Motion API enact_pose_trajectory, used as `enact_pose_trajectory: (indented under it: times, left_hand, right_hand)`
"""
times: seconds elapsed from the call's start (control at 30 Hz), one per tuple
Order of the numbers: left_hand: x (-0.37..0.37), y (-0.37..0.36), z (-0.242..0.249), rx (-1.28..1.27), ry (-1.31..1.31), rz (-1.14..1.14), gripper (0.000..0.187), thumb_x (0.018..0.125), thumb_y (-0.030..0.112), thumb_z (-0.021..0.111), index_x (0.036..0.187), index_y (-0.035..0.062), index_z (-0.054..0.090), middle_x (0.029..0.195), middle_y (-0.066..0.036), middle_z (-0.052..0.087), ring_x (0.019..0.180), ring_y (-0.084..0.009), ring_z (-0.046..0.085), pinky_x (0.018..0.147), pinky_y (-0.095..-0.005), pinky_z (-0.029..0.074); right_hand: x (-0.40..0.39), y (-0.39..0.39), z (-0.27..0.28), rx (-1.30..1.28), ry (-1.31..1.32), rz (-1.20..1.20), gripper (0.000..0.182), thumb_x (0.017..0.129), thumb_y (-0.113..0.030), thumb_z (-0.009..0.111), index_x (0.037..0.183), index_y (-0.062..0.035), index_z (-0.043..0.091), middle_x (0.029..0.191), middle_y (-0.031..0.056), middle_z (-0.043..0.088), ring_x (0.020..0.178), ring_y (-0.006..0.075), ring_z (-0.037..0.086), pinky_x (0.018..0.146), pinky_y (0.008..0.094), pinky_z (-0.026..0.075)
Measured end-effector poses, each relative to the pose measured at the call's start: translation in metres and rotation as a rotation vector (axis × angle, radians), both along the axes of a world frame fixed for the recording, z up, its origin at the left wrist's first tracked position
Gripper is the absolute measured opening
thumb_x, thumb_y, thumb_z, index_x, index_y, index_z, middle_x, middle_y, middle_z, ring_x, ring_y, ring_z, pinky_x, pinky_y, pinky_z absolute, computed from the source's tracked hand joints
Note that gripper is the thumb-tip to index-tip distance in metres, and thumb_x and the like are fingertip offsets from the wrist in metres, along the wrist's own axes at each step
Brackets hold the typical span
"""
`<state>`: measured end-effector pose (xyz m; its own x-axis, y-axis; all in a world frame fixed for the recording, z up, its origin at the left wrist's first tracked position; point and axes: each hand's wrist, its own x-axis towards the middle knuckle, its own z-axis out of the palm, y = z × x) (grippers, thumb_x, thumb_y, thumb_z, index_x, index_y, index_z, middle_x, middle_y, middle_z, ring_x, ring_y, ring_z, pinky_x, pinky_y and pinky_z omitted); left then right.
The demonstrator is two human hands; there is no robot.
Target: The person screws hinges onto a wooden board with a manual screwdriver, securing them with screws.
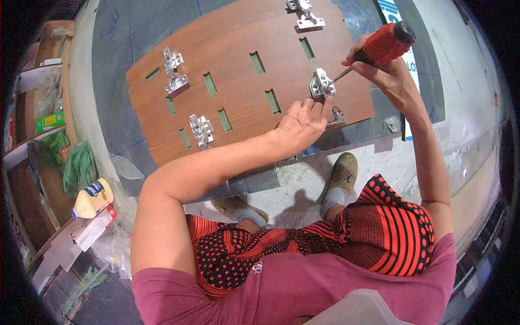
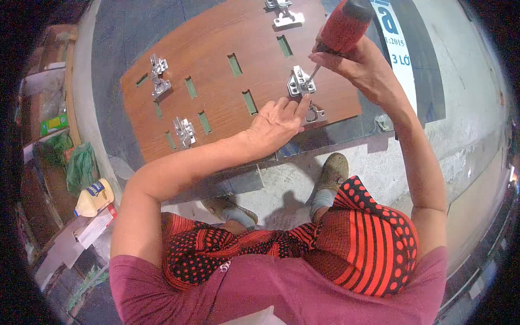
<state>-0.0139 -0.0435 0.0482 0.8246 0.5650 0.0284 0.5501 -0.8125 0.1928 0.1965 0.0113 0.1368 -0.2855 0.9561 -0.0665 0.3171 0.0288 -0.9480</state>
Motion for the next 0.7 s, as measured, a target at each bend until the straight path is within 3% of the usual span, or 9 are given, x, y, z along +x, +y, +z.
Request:
enact_pose_trajectory:
  times: [0.07,0.17,0.37,0.57,0.6,0.7]
  left_hand:
    - [0.000,0.000,0.001,0.002,-0.023,0.004,0.071,0.076,0.029,0.066,0.129,-0.0095,0.041,0.090,-0.010,0.057,0.085,-0.0223,0.054,0.068,-0.0339,0.046]
    - [-0.001,0.000,0.000,0.017,-0.033,0.000,0.070,0.076,0.028,0.066,0.129,-0.0094,0.041,0.089,-0.009,0.057,0.086,-0.0226,0.054,0.068,-0.0341,0.046]
    - [0.001,0.002,-0.004,-0.008,-0.034,-0.010,0.069,0.076,0.026,0.066,0.129,-0.0097,0.041,0.090,-0.011,0.057,0.086,-0.0244,0.055,0.068,-0.0358,0.047]
    - [0.002,0.002,-0.004,-0.024,-0.049,0.014,0.068,0.077,0.025,0.066,0.129,-0.0080,0.039,0.088,-0.011,0.057,0.083,-0.0235,0.057,0.066,-0.0358,0.048]
    - [0.002,0.002,-0.005,-0.023,-0.050,0.012,0.068,0.077,0.025,0.066,0.129,-0.0080,0.039,0.088,-0.011,0.057,0.083,-0.0235,0.057,0.066,-0.0358,0.048]
    - [0.005,0.003,-0.006,-0.036,-0.064,0.020,0.067,0.078,0.026,0.065,0.130,-0.0067,0.037,0.088,-0.011,0.056,0.084,-0.0222,0.057,0.067,-0.0345,0.048]
  right_hand:
    - [-0.001,-0.001,0.006,-0.038,0.045,0.021,0.031,0.083,-0.013,0.067,0.109,-0.0059,0.052,0.102,0.0050,0.061,0.104,0.0188,0.059,0.094,0.0337,0.047]
    - [0.001,0.002,0.017,-0.061,0.057,0.141,0.031,0.084,-0.013,0.067,0.110,-0.0056,0.052,0.101,0.0046,0.061,0.104,0.0175,0.059,0.094,0.0326,0.047]
    - [-0.002,-0.004,0.008,0.005,-0.153,0.065,0.028,0.085,-0.009,0.064,0.109,-0.0055,0.052,0.102,0.0059,0.061,0.101,0.0163,0.059,0.091,0.0324,0.047]
    - [0.002,0.001,0.030,0.179,-0.079,0.194,0.028,0.085,-0.002,0.062,0.110,-0.0053,0.051,0.104,0.0087,0.061,0.104,0.0197,0.059,0.093,0.0345,0.047]
    - [-0.003,-0.001,0.029,0.204,0.066,0.148,0.019,0.087,-0.011,0.063,0.102,-0.0023,0.056,0.096,0.0030,0.060,0.095,0.0141,0.059,0.085,0.0283,0.047]
    - [-0.007,-0.003,0.031,0.207,0.059,0.188,0.018,0.087,-0.011,0.063,0.101,-0.0035,0.056,0.095,0.0027,0.060,0.095,0.0135,0.058,0.084,0.0282,0.046]
